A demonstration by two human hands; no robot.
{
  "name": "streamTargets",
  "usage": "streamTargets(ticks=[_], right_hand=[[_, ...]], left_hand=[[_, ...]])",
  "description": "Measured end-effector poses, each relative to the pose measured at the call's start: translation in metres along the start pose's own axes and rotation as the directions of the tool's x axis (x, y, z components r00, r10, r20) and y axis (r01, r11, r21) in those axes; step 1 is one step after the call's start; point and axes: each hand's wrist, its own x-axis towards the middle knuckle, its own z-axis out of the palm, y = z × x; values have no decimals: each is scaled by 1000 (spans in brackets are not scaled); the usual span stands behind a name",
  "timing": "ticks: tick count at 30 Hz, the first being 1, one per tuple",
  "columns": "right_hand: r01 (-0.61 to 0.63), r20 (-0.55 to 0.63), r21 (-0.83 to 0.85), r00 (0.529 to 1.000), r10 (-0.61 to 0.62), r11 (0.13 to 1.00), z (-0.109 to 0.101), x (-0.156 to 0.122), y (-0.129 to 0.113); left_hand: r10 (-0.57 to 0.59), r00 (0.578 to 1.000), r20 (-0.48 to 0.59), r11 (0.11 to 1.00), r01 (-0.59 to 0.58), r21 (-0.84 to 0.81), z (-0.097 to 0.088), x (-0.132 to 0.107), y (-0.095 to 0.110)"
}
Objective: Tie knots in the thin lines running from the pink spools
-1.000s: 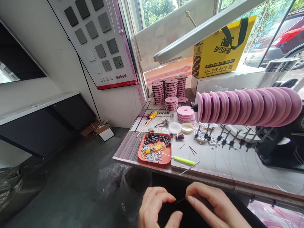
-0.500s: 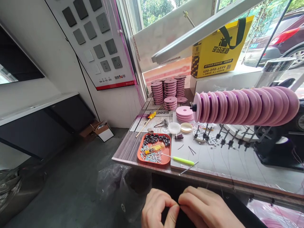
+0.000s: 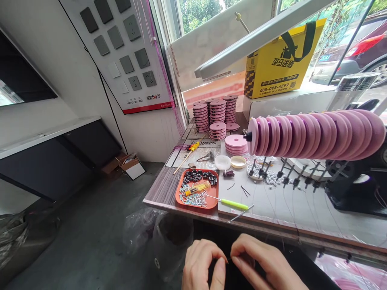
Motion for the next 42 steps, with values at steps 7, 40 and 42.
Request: streamTargets(ticks=[7,40,42], right_hand=[[-17,54,-10,998,18,1000,-3,1,-1],[94,-85,-204,990,-113,975,-18,15,-5],[107,-85,-287,987,-137,952,-24,28,-5]], left_hand=[[22,1000,-20,999,-22,26,7,-4,-4],[17,981,192,990,-43,134,-16,34,12],[-10,978,206,987,-23,157,-22,46,10]])
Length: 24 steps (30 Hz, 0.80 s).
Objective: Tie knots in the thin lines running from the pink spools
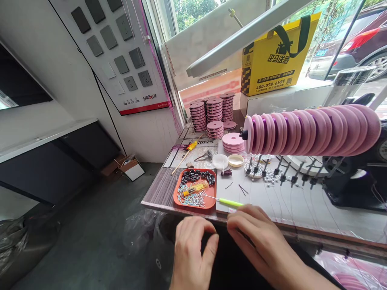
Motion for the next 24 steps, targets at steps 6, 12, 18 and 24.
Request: streamTargets(ticks=[6,12,18,24], right_hand=[[-4,18,-76,1000,5,997,3,27,17],[7,38,-49,999,-5,999,-2,34,27],[1,16,-60,1000,0,998,-10,35,31],[-17,-41,-41,999,16,999,-10,25,25]], left_hand=[[-39,999,-32,936,48,350,-12,43,-15],[-57,997,50,902,30,431,-7,73,-17],[-47,991,124,897,-13,442,-1,88,-15],[-106,987,122,946,62,318,5,94,-9]])
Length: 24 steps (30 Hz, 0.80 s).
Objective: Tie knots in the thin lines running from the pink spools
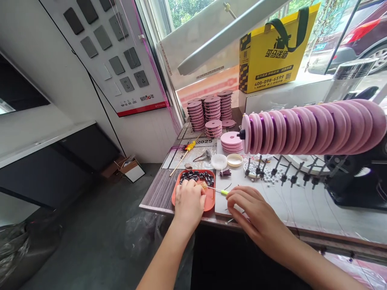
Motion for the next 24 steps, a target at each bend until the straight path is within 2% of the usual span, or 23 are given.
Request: streamTargets(ticks=[3,6,10,12,14,16,24], right_hand=[[-20,-65,23,998,21,1000,-3,-3,-5],[-31,-110,65,993,38,997,-6,-5,-9],[-62,-116,243,989,93,968,-6,-10,-19],[-55,-112,371,988,104,927,-5,-13,-25],[-13,-104,447,992,66,894,-4,-17,-31],[22,-84,456,996,19,890,-2,-20,-35],[-15,90,414,996,-25,910,-3,-24,-35]], left_hand=[[-47,999,23,979,51,-197,-5,-1,1],[-94,990,103,873,132,-470,-10,-7,0],[-123,967,225,613,252,-748,-9,-27,6],[-156,955,252,437,296,-849,-6,-39,11],[-180,941,285,222,321,-921,-2,-51,16],[-179,934,308,84,326,-942,0,-60,20],[-26,942,334,54,335,-941,2,-75,17]])
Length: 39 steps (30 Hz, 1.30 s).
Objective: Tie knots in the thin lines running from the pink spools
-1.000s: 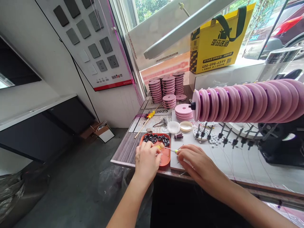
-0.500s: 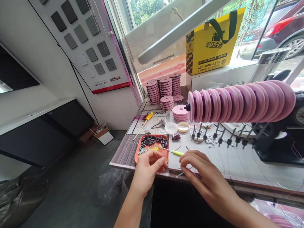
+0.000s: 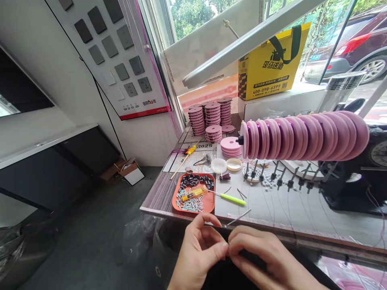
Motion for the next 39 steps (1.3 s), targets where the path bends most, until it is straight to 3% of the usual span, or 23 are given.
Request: streamTargets(ticks=[6,9,13,16,22,25,30,34,39], right_hand=[[-32,72,104,997,24,994,-8,-5,-7],[-60,66,107,996,53,992,-9,-11,-5],[-26,-82,156,996,39,987,0,-17,5],[19,-152,186,988,10,982,8,-18,10],[40,-123,197,992,-16,980,13,-14,4],[15,-131,160,991,7,987,12,-17,6],[-63,-349,100,932,95,993,17,-25,16],[-76,-417,38,905,85,996,22,-28,20],[-58,-442,-42,896,34,997,24,-28,21]], left_hand=[[-97,974,207,994,104,-22,-12,0,-10],[-139,963,230,988,152,-38,-13,0,-13],[-68,997,37,967,75,-244,-2,-2,-21],[-81,989,-120,901,21,-434,12,-5,-34],[-83,972,-221,826,-57,-561,27,-9,-48],[-39,955,-294,858,-119,-500,26,-9,-44],[13,890,-455,959,-140,-247,28,-13,-42],[71,834,-547,970,-186,-158,31,-15,-47],[108,794,-598,968,-220,-118,32,-14,-51]])
